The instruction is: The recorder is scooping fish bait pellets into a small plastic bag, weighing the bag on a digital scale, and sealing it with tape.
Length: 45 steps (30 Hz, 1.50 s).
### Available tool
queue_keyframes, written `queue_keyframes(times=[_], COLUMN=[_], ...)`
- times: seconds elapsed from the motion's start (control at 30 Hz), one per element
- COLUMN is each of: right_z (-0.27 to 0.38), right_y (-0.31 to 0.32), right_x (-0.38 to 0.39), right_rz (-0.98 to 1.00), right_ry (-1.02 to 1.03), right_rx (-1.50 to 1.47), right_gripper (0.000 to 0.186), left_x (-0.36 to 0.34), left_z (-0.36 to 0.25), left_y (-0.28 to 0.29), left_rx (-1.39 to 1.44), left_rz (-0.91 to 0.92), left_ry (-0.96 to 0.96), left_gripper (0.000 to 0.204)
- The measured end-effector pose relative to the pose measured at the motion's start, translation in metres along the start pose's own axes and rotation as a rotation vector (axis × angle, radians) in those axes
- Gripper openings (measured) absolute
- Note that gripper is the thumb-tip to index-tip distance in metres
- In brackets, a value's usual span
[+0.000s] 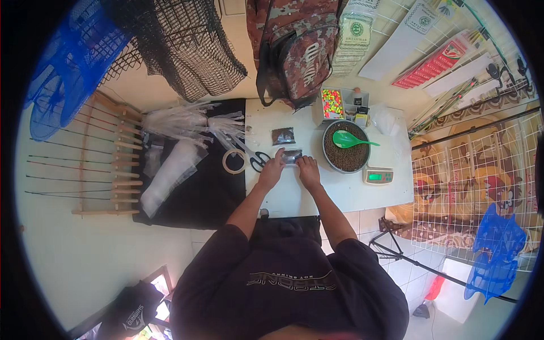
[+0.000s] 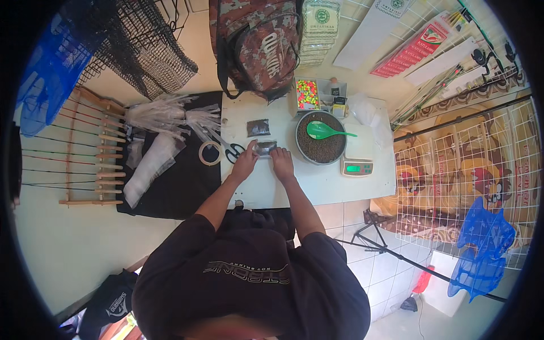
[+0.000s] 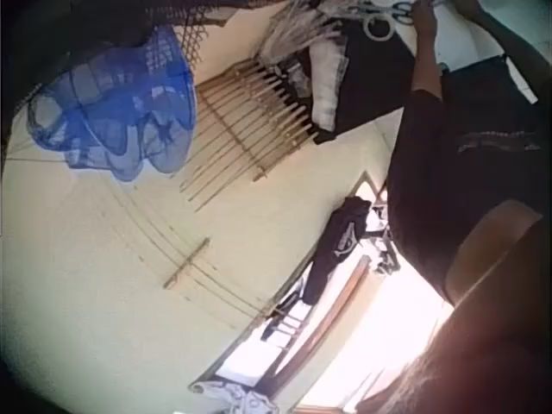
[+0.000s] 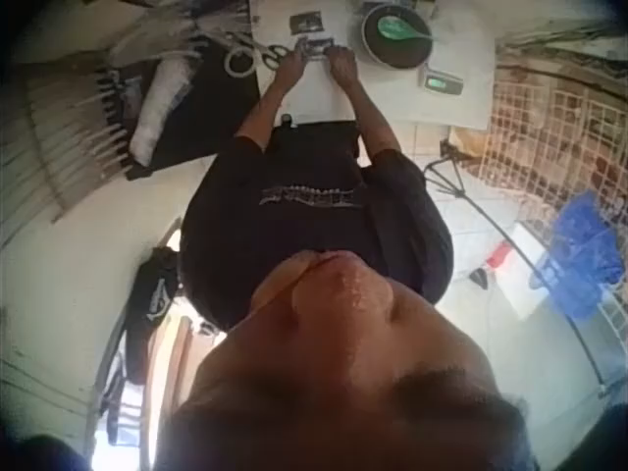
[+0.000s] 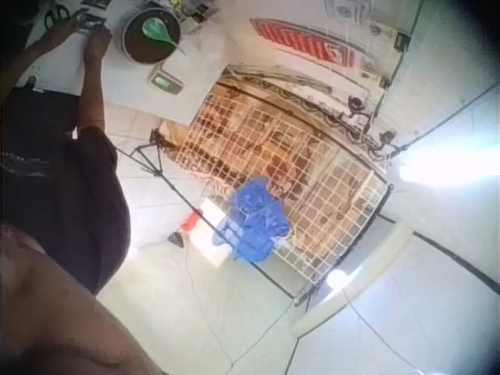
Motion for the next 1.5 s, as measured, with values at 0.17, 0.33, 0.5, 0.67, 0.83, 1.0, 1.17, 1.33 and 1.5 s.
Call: queue_keyframes(times=[0.17, 0.33, 0.5, 0.67, 0.83, 1.0, 1.17, 1.33, 1.5], right_z=[0.001, -0.001, 0.003, 0.006, 0.006, 0.014, 0.012, 0.017, 0.015], right_y=[0.004, 0.002, 0.005, 0.003, 0.0, 0.0, -0.011, -0.005, 0.003], right_x=[0.001, -0.004, -0.008, -0.006, -0.003, 0.004, 0.017, 0.021, 0.02], right_rz=[-0.059, -0.01, -0.138, -0.097, -0.117, -0.103, -0.051, 0.003, 0.036], right_ry=[0.072, 0.017, 0.039, 0.076, 0.128, 0.222, 0.166, 0.154, 0.042], right_rx=[0.056, 0.029, -0.016, -0.085, -0.046, 0.067, 0.019, 0.038, -0.1], right_gripper=[0.016, 0.014, 0.006, 0.023, 0.025, 0.029, 0.047, 0.058, 0.058], left_x=[0.002, 0.001, -0.002, -0.003, -0.004, -0.004, -0.002, 0.005, 0.006], left_z=[-0.002, -0.004, 0.0, -0.004, 0.0, 0.009, 0.003, 0.003, -0.008], left_y=[0.001, 0.008, 0.009, 0.007, 0.003, -0.004, 0.001, 0.008, 0.018], left_rx=[0.03, -0.029, -0.079, -0.144, -0.124, -0.272, -0.25, -0.169, -0.133], left_rz=[-0.095, -0.152, -0.074, -0.106, -0.102, -0.057, -0.114, -0.129, -0.07], left_ry=[-0.012, -0.009, 0.077, -0.042, -0.04, -0.012, -0.155, -0.196, -0.244], left_gripper=[0.061, 0.067, 0.074, 0.063, 0.059, 0.057, 0.048, 0.056, 0.069])
Point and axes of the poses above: each hand's wrist, its own x-axis away from the middle knuckle, its own y-axis out of the back of the hand, z = x × y, the point moved 4 cm from there along -x, towards the middle knuckle, and after that the axes turned 2 degrees about -x, right-handed, at the moved point
